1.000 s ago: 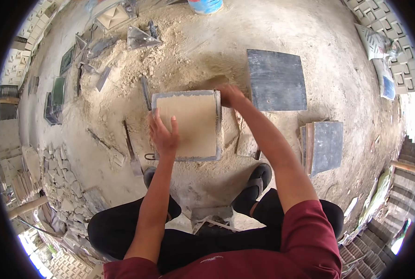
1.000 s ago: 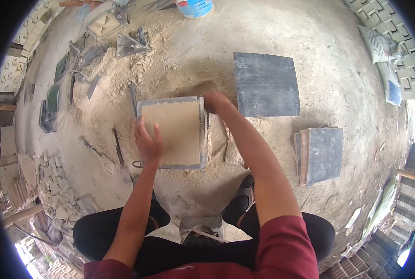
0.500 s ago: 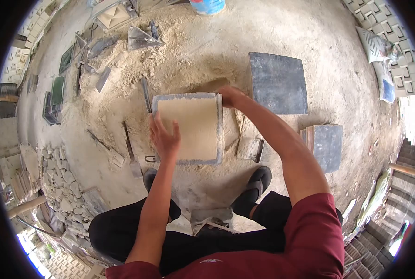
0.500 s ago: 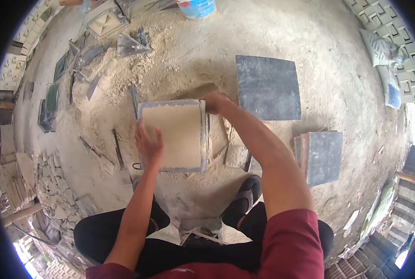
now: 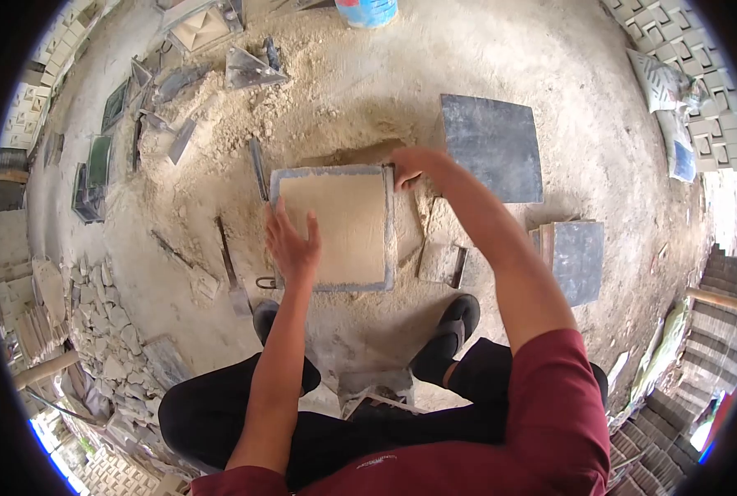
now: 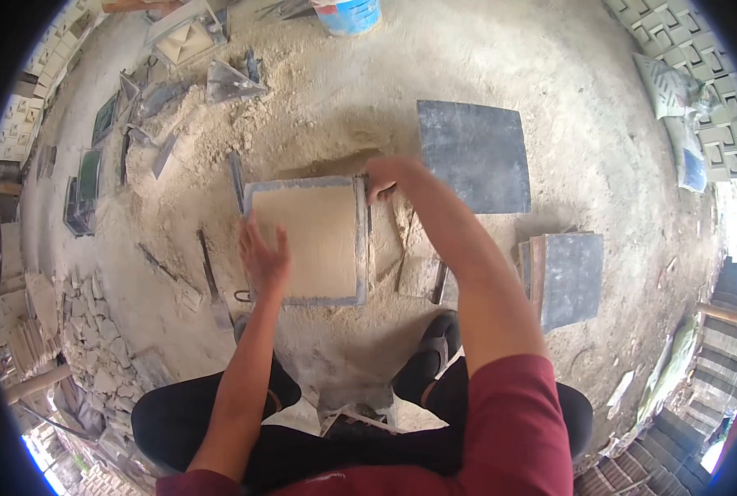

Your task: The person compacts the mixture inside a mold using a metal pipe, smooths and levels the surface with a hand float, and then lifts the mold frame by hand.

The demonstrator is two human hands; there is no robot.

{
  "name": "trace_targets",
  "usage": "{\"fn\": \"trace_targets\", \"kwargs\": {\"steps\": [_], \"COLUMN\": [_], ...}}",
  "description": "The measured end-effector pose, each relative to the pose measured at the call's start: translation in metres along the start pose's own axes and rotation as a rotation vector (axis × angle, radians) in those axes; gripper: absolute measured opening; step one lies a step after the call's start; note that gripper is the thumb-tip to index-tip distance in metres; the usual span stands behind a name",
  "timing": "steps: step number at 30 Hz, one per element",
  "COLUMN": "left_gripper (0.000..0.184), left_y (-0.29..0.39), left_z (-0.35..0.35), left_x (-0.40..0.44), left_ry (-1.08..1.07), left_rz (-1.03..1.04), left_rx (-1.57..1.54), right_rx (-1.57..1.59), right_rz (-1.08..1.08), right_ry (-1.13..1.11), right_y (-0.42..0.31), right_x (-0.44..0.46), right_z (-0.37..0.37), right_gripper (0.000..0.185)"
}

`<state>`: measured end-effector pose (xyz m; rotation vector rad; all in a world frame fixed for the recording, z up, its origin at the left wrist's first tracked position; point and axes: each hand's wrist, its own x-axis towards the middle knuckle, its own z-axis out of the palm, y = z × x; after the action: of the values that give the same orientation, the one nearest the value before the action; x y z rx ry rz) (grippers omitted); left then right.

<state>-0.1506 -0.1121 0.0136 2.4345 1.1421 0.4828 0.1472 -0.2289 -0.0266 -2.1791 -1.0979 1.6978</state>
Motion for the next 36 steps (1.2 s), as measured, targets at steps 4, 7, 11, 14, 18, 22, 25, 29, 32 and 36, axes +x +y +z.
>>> {"fn": "trace_targets", "kwargs": {"steps": [4, 7, 11, 14, 18, 22, 25, 29, 32, 36], "left_gripper": [0.066, 0.066, 0.066, 0.065, 0.065, 0.065, 0.066, 0.065, 0.065, 0.064], "left_y": [-0.007, -0.002, -0.001, -0.006, -0.002, -0.004, -0.006, -0.001, -0.003, 0.0], "left_z": [0.005, 0.004, 0.003, 0.005, 0.004, 0.002, 0.002, 0.001, 0.003, 0.002], "left_x": [0.004, 0.0, 0.0, -0.001, -0.001, -0.003, 0.004, 0.0, -0.001, 0.0], "left_ry": [0.005, 0.008, -0.013, 0.001, -0.007, -0.03, -0.026, 0.019, 0.01, 0.019], "left_rz": [0.006, 0.02, -0.02, -0.003, -0.022, -0.029, -0.019, 0.004, -0.021, -0.003], "left_rx": [0.02, 0.006, -0.002, -0.026, -0.018, 0.023, 0.033, -0.009, -0.014, -0.042], "right_rx": [-0.168, -0.387, -0.506, -0.477, -0.513, 0.019, -0.343, -0.506, -0.572, -0.501], "right_rz": [0.048, -0.185, -0.143, 0.014, -0.125, 0.032, 0.05, -0.004, 0.017, 0.064], "right_ry": [0.066, 0.414, 0.887, 0.929, 0.859, 0.116, 0.108, 0.715, 0.898, 0.863], "right_y": [-0.002, 0.008, 0.022, -0.005, 0.02, -0.005, -0.011, -0.001, 0.0, -0.008], "right_x": [0.009, 0.01, 0.017, -0.006, 0.015, -0.011, -0.003, -0.007, 0.005, -0.007], "right_z": [0.004, 0.023, 0.058, 0.065, 0.055, 0.01, 0.016, 0.055, 0.068, 0.062], "right_gripper": [0.016, 0.016, 0.018, 0.02, 0.018, 0.019, 0.024, 0.02, 0.021, 0.024]}}
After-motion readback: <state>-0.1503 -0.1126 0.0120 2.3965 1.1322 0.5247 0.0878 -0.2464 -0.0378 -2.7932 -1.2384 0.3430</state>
